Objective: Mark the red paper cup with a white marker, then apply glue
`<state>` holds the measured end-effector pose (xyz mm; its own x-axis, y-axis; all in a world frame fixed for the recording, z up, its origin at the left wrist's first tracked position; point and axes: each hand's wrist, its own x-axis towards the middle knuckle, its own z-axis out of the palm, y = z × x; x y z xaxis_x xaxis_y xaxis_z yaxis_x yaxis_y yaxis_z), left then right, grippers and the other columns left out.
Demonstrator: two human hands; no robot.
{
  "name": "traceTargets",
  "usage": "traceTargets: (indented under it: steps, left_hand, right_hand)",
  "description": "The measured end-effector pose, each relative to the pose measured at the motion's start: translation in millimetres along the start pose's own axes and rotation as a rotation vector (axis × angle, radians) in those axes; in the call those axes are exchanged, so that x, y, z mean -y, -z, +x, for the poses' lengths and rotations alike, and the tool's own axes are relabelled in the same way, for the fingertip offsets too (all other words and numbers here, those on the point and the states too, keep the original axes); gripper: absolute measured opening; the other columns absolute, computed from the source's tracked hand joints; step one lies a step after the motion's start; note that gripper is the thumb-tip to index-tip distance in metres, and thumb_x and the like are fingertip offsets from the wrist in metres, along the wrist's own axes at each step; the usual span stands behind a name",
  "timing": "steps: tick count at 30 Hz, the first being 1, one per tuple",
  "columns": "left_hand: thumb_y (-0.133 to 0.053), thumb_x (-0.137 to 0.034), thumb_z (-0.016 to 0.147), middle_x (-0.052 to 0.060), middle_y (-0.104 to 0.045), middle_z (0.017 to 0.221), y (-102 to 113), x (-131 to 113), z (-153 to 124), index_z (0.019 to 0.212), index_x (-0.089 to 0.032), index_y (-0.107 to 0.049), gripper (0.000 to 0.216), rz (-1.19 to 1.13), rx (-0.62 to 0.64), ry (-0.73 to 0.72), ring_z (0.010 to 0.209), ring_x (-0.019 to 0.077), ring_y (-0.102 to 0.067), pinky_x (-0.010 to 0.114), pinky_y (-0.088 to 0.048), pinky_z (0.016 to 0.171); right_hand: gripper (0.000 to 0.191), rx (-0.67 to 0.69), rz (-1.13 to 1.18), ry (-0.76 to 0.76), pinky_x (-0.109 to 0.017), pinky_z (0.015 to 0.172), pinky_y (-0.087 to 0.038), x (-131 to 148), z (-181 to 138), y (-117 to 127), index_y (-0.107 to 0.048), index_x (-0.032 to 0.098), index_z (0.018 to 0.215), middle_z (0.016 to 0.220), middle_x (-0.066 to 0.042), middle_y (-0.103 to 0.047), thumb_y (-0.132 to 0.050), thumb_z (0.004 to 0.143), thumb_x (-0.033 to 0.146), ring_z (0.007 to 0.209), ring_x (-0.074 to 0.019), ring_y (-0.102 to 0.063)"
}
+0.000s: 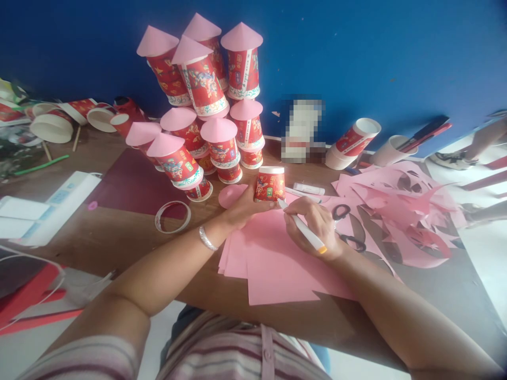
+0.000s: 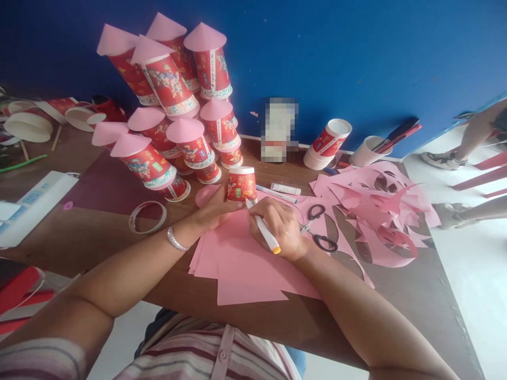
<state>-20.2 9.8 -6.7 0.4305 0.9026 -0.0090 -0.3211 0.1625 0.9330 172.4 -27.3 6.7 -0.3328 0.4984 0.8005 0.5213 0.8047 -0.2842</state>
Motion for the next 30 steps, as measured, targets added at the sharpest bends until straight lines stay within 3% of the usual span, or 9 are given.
traceTargets:
  steps: [6, 15, 21, 27, 30]
  left_hand:
    - [-0.090, -0.023, 0.075, -0.001, -0.068, 0.100, 1.9, 2.1, 0.1, 0.117, -0.024, -0.058, 0.053, -0.052, -0.020, 0.007, 0.098, 0.0187, -0.064, 0.037, -0.050, 0.092]
    - [-0.086, -0.028, 0.081, 0.003, -0.076, 0.106, 0.7, -0.4, 1.2, 0.103, -0.022, -0.071, 0.027, -0.093, 0.086, -0.011, 0.110, 0.0234, -0.072, 0.045, -0.055, 0.107]
    - [-0.082, -0.026, 0.082, 0.002, -0.075, 0.106, 1.0, -1.9, 1.0, 0.103, -0.023, -0.071, 0.024, -0.111, 0.114, 0.000, 0.112, 0.0246, -0.072, 0.049, -0.053, 0.111]
    - [-0.081, -0.024, 0.082, 0.005, -0.074, 0.112, 5.2, 3.6, 2.3, 0.114, -0.023, -0.067, 0.035, -0.148, 0.074, -0.005, 0.116, 0.0265, -0.070, 0.046, -0.054, 0.107]
    - [-0.083, -0.024, 0.080, 0.003, -0.073, 0.111, 4.8, 3.4, 2.2, 0.106, -0.022, -0.067, 0.030, -0.096, 0.083, -0.015, 0.110, 0.0236, -0.069, 0.043, -0.054, 0.103]
  right_hand:
    - [0.019, -0.036, 0.012, 0.037, -0.028, 0.060, -0.057, -0.2, 1.8, 3.1, -0.058, 0.024, 0.104, 0.077, 0.001, -0.067, -0.060, 0.093, 0.009, 0.066, -0.0159, -0.068]
    - [0.022, -0.064, 0.010, -0.002, -0.038, 0.073, -0.067, -5.4, -0.3, 2.4, -0.061, 0.026, 0.113, 0.097, -0.005, -0.076, -0.064, 0.095, 0.013, 0.094, -0.0241, -0.079]
    - [0.022, -0.071, 0.023, 0.015, -0.037, 0.073, -0.069, -4.6, 0.6, 2.6, -0.061, 0.025, 0.114, 0.101, -0.006, -0.078, -0.064, 0.096, 0.013, 0.094, -0.0228, -0.080]
    - [0.026, -0.046, 0.037, 0.020, -0.038, 0.076, -0.068, -2.4, 0.4, 3.6, -0.061, 0.024, 0.118, 0.105, -0.008, -0.078, -0.064, 0.095, 0.012, 0.096, -0.0238, -0.080]
    - [0.025, -0.006, 0.057, 0.033, -0.039, 0.079, -0.068, 0.0, 0.1, 4.3, -0.060, 0.023, 0.119, 0.107, -0.010, -0.078, -0.063, 0.096, 0.013, 0.100, -0.0250, -0.079]
